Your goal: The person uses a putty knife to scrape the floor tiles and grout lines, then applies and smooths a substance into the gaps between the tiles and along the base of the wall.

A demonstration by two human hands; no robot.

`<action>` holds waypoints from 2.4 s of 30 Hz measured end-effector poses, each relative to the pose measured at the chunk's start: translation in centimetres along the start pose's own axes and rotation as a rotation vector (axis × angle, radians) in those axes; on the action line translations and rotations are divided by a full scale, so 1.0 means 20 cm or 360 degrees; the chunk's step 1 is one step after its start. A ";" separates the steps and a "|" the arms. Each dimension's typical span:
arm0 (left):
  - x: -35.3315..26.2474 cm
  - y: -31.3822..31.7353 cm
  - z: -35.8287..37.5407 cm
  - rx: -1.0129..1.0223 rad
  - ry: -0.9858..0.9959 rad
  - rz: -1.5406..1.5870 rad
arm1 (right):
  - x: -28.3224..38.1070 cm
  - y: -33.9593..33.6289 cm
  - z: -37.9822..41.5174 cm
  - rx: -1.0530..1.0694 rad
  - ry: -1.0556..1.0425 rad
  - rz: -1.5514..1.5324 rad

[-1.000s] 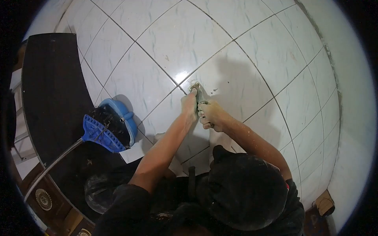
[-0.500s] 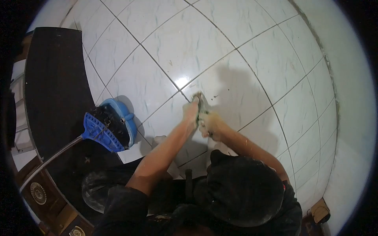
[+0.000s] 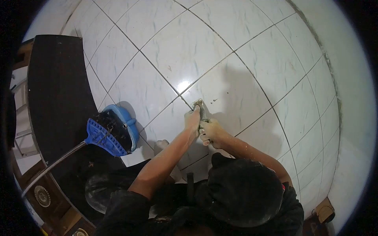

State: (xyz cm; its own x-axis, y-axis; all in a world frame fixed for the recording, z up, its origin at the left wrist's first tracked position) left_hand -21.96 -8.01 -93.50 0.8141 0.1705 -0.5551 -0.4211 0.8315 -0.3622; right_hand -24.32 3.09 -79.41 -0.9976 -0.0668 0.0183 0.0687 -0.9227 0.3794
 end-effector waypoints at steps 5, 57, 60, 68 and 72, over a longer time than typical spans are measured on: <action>-0.31 -0.10 0.05 0.0098 -0.0280 0.0344 | 0.16 0.08 -0.16 0.0225 -0.0212 0.0030; -0.41 0.14 0.15 0.0226 0.0373 -0.0534 | 0.07 -0.17 -0.04 -0.0009 -0.0543 0.0031; -0.22 0.27 0.14 0.0355 0.0085 -0.0119 | 0.02 -0.21 0.05 -0.0035 -0.0276 -0.0514; -0.58 0.27 0.03 0.0477 -0.0013 -0.0131 | 0.35 -0.18 -0.12 0.0052 -0.0641 -0.0230; -0.44 0.21 0.15 0.0342 0.0165 -0.0340 | 0.17 -0.17 0.01 -0.0065 -0.0415 -0.0342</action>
State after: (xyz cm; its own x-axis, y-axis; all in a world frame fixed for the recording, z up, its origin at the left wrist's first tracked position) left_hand -29.61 -4.46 -87.90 0.8254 -0.0654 -0.5608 -0.1419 0.9373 -0.3182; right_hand -27.86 6.03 -80.35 -0.9575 0.2253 0.1799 -0.1482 -0.9199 0.3630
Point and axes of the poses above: each hand's wrist, its own z-axis away from the middle knuckle, its own y-axis out of the palm, x = y × z, the point moved 9 cm from there along -z, towards the middle knuckle, and after that the axes turned 10 degrees about -z, right-handed, at the moved point
